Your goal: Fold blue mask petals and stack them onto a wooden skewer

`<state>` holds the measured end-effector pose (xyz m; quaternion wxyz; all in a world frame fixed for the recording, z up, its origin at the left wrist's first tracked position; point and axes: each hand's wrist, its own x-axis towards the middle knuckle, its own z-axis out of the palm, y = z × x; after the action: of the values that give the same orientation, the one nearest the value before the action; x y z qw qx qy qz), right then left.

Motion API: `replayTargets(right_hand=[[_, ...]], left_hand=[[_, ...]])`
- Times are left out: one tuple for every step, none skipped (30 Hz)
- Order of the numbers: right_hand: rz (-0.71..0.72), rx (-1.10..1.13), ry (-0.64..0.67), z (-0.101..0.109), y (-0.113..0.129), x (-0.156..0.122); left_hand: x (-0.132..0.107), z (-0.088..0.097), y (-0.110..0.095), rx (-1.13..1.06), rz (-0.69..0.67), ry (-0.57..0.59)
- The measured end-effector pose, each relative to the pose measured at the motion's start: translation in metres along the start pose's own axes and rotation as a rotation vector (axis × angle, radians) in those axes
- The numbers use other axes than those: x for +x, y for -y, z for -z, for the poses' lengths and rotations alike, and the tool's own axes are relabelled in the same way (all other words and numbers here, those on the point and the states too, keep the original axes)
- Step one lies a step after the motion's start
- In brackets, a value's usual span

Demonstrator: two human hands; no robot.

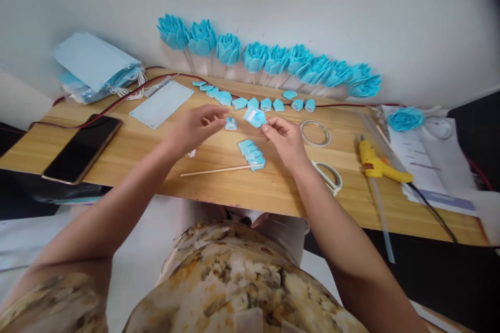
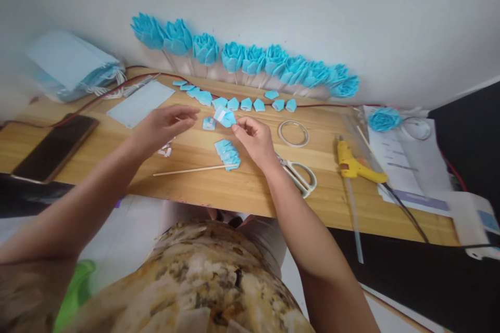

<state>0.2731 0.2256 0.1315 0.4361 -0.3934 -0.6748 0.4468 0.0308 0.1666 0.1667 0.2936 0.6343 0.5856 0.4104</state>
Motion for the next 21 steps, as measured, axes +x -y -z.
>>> replayTargets(right_hand=[[-0.008,0.021,-0.002,0.0,0.001,0.0],[-0.012,0.038,-0.007,0.001,0.003,0.0],[-0.013,0.049,-0.013,0.001,0.004,0.001],[-0.011,0.056,-0.02,0.0,0.006,0.0],[-0.01,0.06,-0.025,0.0,0.008,0.0],[-0.009,0.061,-0.031,0.001,0.009,0.0],[-0.01,0.06,-0.031,0.001,0.01,0.0],[-0.015,0.059,-0.02,0.002,0.01,0.0],[-0.025,0.063,0.003,0.004,0.01,0.0],[-0.037,0.077,0.037,0.006,0.01,0.001],[-0.052,0.097,0.078,0.009,0.009,0.001],[-0.067,0.123,0.112,0.012,0.009,0.002],[-0.081,0.149,0.131,0.014,0.008,0.003],[-0.092,0.171,0.134,0.016,0.008,0.004],[-0.098,0.182,0.123,0.018,0.009,0.004],[-0.101,0.185,0.11,0.019,0.009,0.005],[-0.101,0.181,0.097,0.019,0.009,0.005],[-0.1,0.175,0.089,0.019,0.01,0.005],[-0.1,0.166,0.086,0.018,0.01,0.005],[-0.102,0.157,0.08,0.017,0.011,0.005],[-0.106,0.148,0.074,0.016,0.011,0.005]], left_hand=[[0.003,-0.01,-0.005,-0.056,0.011,0.035],[0.007,-0.019,-0.009,-0.11,0.024,0.067],[0.011,-0.027,-0.013,-0.167,0.042,0.091],[0.014,-0.033,-0.015,-0.225,0.061,0.111],[0.018,-0.038,-0.017,-0.283,0.081,0.123],[0.022,-0.042,-0.018,-0.34,0.099,0.129],[0.025,-0.044,-0.018,-0.389,0.113,0.13],[0.029,-0.046,-0.019,-0.424,0.122,0.125],[0.032,-0.046,-0.019,-0.445,0.127,0.117],[0.036,-0.046,-0.02,-0.45,0.128,0.113],[0.039,-0.045,-0.02,-0.441,0.126,0.12],[0.041,-0.043,-0.021,-0.421,0.123,0.137],[0.044,-0.042,-0.022,-0.392,0.118,0.162],[0.045,-0.041,-0.023,-0.357,0.11,0.19],[0.047,-0.04,-0.024,-0.32,0.099,0.218],[0.047,-0.04,-0.025,-0.285,0.083,0.241],[0.047,-0.04,-0.025,-0.258,0.065,0.258],[0.047,-0.041,-0.025,-0.241,0.046,0.269],[0.047,-0.043,-0.025,-0.233,0.03,0.278],[0.046,-0.044,-0.024,-0.232,0.017,0.285],[0.045,-0.046,-0.022,-0.237,0.006,0.288]])
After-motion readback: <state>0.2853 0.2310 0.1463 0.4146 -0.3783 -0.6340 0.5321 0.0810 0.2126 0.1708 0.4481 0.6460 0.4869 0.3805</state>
